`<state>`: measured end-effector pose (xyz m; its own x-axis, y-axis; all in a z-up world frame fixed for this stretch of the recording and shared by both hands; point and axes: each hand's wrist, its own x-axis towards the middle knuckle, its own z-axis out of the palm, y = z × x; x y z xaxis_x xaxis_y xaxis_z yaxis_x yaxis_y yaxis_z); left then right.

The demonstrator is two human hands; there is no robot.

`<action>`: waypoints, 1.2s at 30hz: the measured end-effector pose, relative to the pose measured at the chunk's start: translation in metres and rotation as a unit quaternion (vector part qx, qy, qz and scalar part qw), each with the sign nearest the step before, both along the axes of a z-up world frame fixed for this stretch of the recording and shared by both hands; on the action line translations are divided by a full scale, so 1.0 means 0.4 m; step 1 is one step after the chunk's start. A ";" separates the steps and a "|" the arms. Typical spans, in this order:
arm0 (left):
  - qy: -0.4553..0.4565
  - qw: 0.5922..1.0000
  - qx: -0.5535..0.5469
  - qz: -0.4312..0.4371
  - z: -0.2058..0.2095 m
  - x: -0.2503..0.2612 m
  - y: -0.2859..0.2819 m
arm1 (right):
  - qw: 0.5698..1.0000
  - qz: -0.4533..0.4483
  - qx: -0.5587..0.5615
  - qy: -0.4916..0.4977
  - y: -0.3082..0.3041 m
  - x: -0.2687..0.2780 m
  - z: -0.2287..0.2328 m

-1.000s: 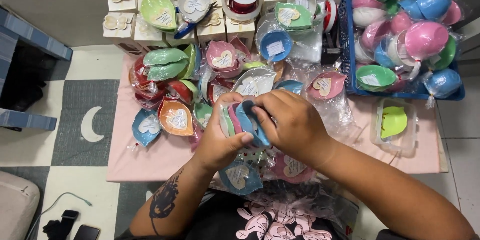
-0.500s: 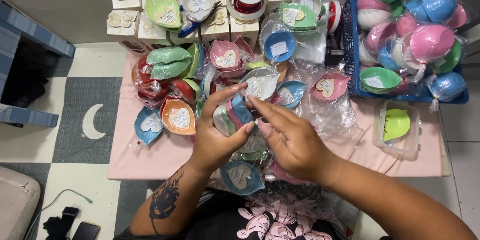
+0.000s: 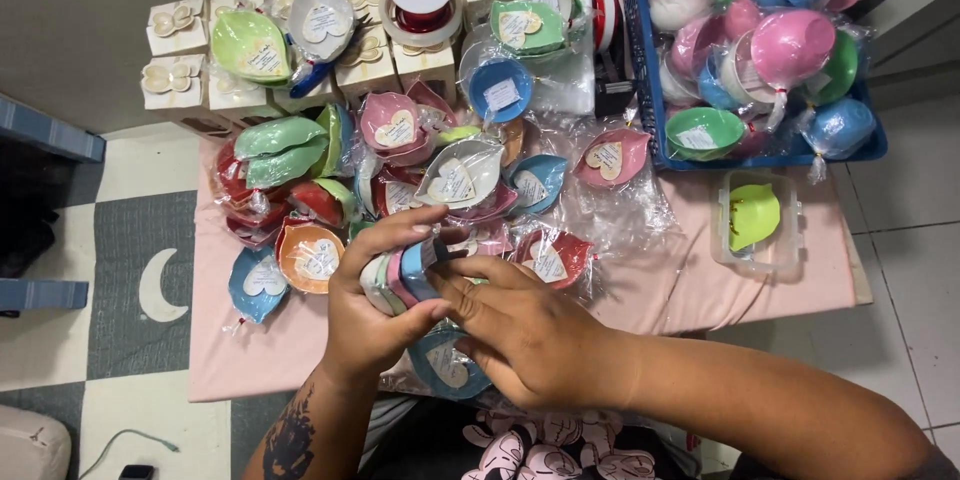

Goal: The person organizes several small, colorful leaf-shaped containers into plastic bags and stacks them together.

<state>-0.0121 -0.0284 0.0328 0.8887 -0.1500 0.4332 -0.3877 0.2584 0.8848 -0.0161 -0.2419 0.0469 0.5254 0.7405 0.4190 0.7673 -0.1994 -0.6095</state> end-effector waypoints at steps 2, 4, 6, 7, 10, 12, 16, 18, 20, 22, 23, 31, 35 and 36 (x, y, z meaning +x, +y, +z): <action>-0.005 1.000 0.002 0.002 -0.001 0.005 -0.006 | 1.000 0.007 -0.018 0.000 -0.007 0.012 0.006; -0.010 1.000 0.003 0.006 -0.004 0.009 -0.010 | 0.999 0.015 -0.037 0.000 -0.014 0.031 0.029; -0.027 0.998 0.047 0.045 -0.010 0.010 -0.010 | 0.997 0.065 -0.029 0.003 -0.017 0.056 0.069; -0.027 0.998 0.047 0.045 -0.013 0.012 -0.010 | 0.997 0.065 -0.029 0.003 -0.023 0.062 0.062; 0.013 0.999 -0.034 0.010 -0.026 0.017 -0.004 | 0.997 0.075 -0.025 0.024 -0.027 0.075 0.058; 0.003 0.998 -0.049 0.029 -0.034 0.024 0.000 | 0.999 0.024 -0.011 0.046 -0.018 0.079 0.079; 0.009 0.997 -0.062 0.048 -0.039 0.025 -0.004 | 0.999 0.016 -0.041 -0.025 0.006 0.042 0.050; 0.001 0.995 -0.094 0.040 -0.038 0.022 -0.008 | 0.998 -0.015 -0.058 -0.026 0.020 0.019 0.050; -0.003 0.995 -0.091 0.049 -0.029 0.024 -0.009 | 0.996 -0.039 -0.054 -0.058 0.030 0.009 0.035; -0.008 0.994 -0.088 0.057 -0.024 0.025 -0.006 | 0.993 -0.063 -0.049 -0.090 0.038 0.002 0.024; 0.000 0.995 -0.094 0.037 -0.023 0.025 -0.002 | 0.993 -0.056 -0.057 -0.081 0.040 0.000 0.020; 0.005 0.993 -0.112 -0.025 -0.019 0.031 0.029 | 0.996 0.032 -0.072 -0.045 0.029 0.053 0.054; 0.036 0.993 -0.115 0.002 -0.039 0.036 0.048 | 0.994 0.054 -0.083 0.034 -0.012 0.185 0.107; 0.034 0.993 -0.113 0.009 -0.039 0.040 0.054 | 0.996 -0.013 -0.082 0.028 -0.028 0.227 0.114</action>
